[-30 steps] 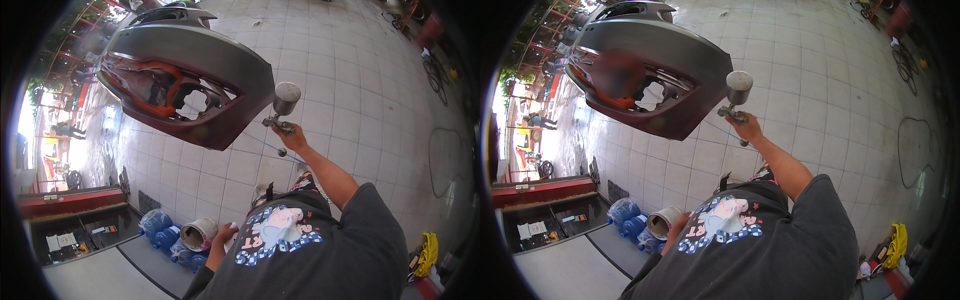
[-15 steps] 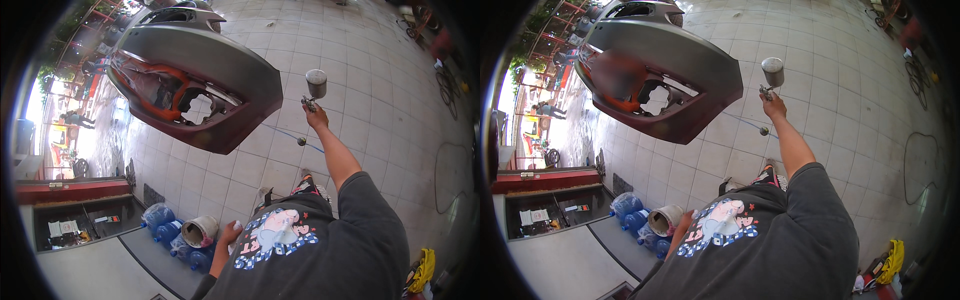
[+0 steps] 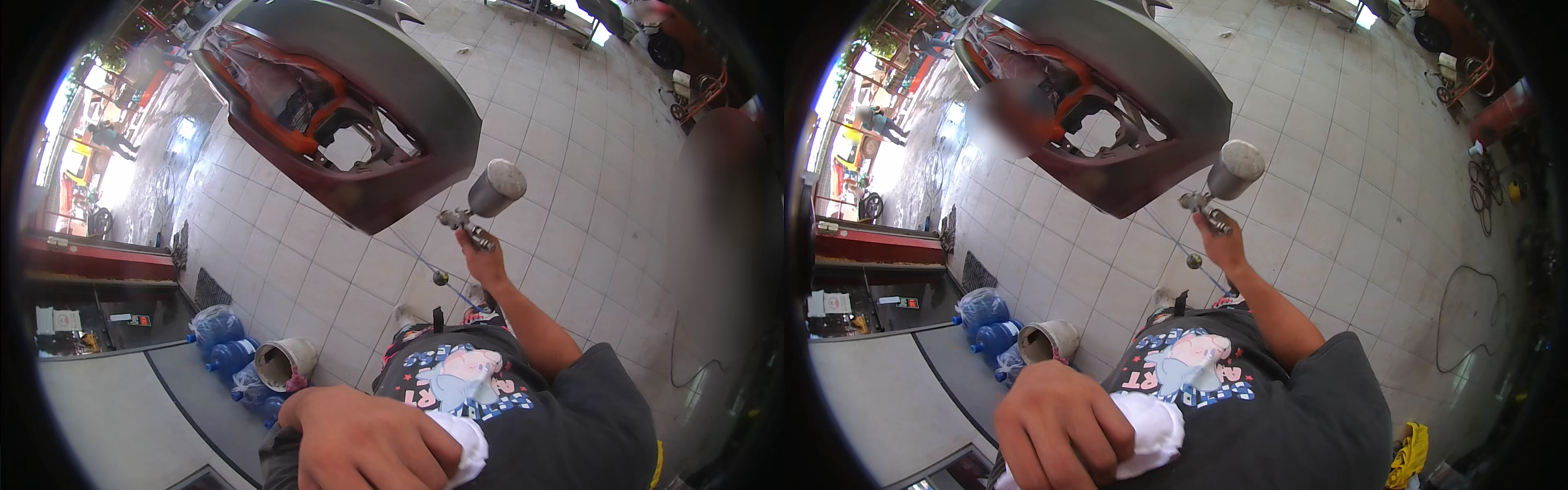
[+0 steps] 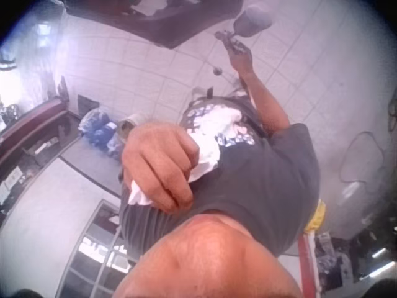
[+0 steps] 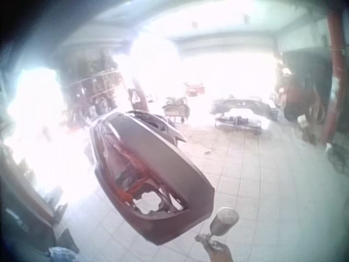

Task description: The person spray paints a detached car bumper with a spray gun, moving around the part to cover multiple sides. They then walk to a workbench, pour paint from a can into a funnel, and transfer it into the spray gun container.

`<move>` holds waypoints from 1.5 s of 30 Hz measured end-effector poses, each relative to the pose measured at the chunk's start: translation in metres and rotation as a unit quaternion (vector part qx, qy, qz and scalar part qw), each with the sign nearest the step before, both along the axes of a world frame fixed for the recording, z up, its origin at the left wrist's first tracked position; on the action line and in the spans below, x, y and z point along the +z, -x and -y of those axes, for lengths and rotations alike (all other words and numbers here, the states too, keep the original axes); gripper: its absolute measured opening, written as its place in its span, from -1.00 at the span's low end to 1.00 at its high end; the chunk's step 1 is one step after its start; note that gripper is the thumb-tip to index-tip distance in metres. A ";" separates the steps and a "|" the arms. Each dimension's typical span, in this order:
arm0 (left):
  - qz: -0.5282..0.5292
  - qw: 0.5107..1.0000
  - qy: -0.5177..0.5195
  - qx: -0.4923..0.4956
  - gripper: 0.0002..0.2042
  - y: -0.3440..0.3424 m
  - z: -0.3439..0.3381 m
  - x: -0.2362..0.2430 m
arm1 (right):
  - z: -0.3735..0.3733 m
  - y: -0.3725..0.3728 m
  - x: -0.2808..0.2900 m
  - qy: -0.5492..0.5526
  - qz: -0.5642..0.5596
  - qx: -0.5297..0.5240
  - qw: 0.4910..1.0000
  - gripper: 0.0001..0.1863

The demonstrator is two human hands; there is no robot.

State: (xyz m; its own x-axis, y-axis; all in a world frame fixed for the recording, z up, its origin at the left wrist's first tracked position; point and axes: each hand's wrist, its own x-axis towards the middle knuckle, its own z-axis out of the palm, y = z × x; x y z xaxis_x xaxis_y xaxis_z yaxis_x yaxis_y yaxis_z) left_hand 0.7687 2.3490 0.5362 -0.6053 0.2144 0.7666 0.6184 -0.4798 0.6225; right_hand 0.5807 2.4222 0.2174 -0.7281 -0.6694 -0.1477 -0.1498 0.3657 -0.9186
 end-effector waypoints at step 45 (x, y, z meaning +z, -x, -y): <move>0.870 0.419 0.157 0.208 -0.65 -0.273 -0.019 -0.454 | 0.008 0.031 0.006 0.040 0.086 -0.022 0.995 -0.45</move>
